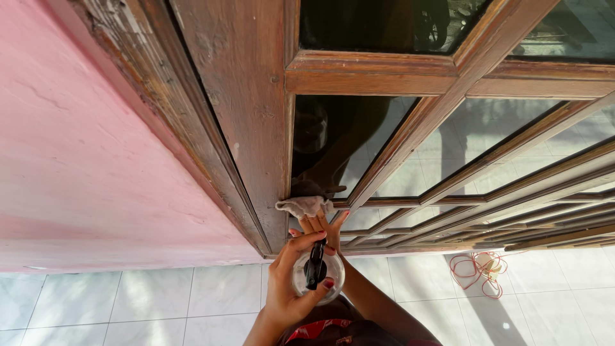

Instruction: The person cleans the glass panes of a wooden door using a spray bottle and a cloth, wiping individual sections.

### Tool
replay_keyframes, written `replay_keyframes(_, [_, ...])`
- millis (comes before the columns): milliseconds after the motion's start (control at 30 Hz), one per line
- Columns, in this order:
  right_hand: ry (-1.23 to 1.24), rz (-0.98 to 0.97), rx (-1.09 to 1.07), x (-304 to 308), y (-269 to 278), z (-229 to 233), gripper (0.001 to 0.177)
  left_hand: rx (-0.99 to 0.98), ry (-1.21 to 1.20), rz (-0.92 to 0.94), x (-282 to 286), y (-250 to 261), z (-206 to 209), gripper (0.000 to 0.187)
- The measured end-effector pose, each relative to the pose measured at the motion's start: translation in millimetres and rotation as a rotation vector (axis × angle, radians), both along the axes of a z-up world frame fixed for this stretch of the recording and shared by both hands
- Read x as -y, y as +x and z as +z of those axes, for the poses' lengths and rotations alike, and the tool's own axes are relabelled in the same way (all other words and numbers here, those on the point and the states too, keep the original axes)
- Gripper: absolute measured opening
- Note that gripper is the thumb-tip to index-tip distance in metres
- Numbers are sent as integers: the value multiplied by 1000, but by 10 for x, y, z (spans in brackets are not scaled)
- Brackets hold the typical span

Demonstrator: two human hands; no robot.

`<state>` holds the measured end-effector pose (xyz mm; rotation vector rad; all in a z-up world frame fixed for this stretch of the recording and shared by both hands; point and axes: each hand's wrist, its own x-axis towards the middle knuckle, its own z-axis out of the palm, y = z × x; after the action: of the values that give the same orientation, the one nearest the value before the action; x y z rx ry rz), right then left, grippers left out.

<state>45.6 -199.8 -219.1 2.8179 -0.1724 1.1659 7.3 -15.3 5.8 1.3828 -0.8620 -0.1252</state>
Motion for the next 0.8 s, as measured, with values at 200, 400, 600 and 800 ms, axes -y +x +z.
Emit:
replay_keyframes(200, [99, -152, -7, 255, -328, 185, 57, -14, 20, -28, 32, 1, -20, 63])
replay_keyframes(400, [172, -118, 130, 141, -163, 1241, 69, -62, 63, -29, 11, 19, -13, 61])
replay_keyframes(600, [82, -80, 337, 67, 72, 2527, 69, -3, 2, -63, -6, 3, 1, 61])
replay_keyframes(800, [-35, 49, 249, -124, 342, 2453, 65, -1, 20, -44, -47, 30, -5, 63])
